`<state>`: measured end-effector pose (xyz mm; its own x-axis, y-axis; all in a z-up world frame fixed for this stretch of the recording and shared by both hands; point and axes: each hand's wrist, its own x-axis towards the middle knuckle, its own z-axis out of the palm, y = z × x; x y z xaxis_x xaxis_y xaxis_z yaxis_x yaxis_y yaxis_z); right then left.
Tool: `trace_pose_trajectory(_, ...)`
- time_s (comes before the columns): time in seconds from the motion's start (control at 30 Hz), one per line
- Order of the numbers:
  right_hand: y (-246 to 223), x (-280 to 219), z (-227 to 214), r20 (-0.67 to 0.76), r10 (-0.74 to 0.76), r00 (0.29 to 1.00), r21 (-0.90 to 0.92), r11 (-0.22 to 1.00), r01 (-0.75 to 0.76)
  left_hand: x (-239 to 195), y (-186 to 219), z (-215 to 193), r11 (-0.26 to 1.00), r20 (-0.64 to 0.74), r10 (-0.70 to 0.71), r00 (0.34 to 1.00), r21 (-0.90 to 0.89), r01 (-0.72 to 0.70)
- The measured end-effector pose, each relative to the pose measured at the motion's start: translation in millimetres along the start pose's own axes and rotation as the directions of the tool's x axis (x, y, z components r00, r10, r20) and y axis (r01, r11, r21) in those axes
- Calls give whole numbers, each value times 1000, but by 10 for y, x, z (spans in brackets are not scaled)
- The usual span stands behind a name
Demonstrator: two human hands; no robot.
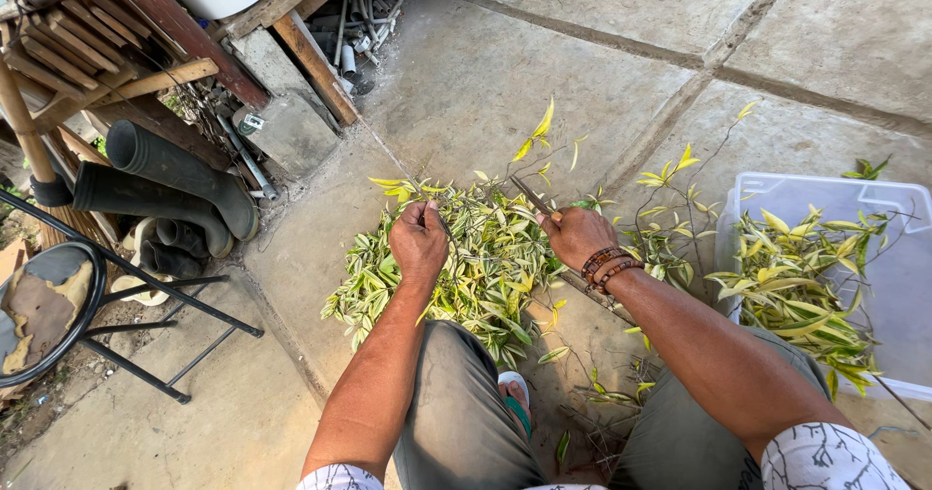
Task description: The person sits on a small stool and uses a knife to strip leaves from plant branches. They hold the branches with one hand and scrape the knife along the stems to remove foliage, placing the trimmed leaves into a nearby plastic container.
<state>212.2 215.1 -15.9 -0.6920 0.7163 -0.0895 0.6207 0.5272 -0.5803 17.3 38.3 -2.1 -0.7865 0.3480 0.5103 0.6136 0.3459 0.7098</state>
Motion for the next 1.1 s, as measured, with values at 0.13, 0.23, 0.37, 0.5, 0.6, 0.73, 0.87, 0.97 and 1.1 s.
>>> trace_pose_trajectory(0.13,-8,6,17,-33,-50,998,51,997,51,4,-4,2,1000,9,-14,1000,9,13)
trace_pose_trajectory(0.23,-52,9,6,-51,-71,996,66,995,75,7,6,-5,1000,-3,-8,1000,9,8)
trace_pose_trajectory(0.37,-101,-25,-27,-73,-63,995,109,992,71,8,3,-32,1000,-10,-27,1000,2,27)
trace_pose_trajectory(0.5,-127,-48,-17,-130,-91,987,74,992,102,17,-58,-32,997,-14,-54,998,-53,53)
trace_pose_trajectory(0.6,-85,-71,0,-224,-175,959,22,983,184,56,-146,-4,982,-16,-94,995,-165,90)
trace_pose_trajectory(0.73,-62,-113,25,-278,-232,932,-38,972,230,89,-278,34,974,-32,-135,990,-187,126)
trace_pose_trajectory(0.87,-110,-165,58,-143,-272,952,-83,961,262,98,-343,79,966,-8,-148,989,-215,143)
trace_pose_trajectory(0.97,-133,-187,109,-45,-255,966,-116,962,248,92,-367,92,964,12,-144,990,-223,143)
trace_pose_trajectory(1.1,-139,-162,138,-202,-327,923,-105,945,311,97,-380,94,953,7,-140,990,-272,137)
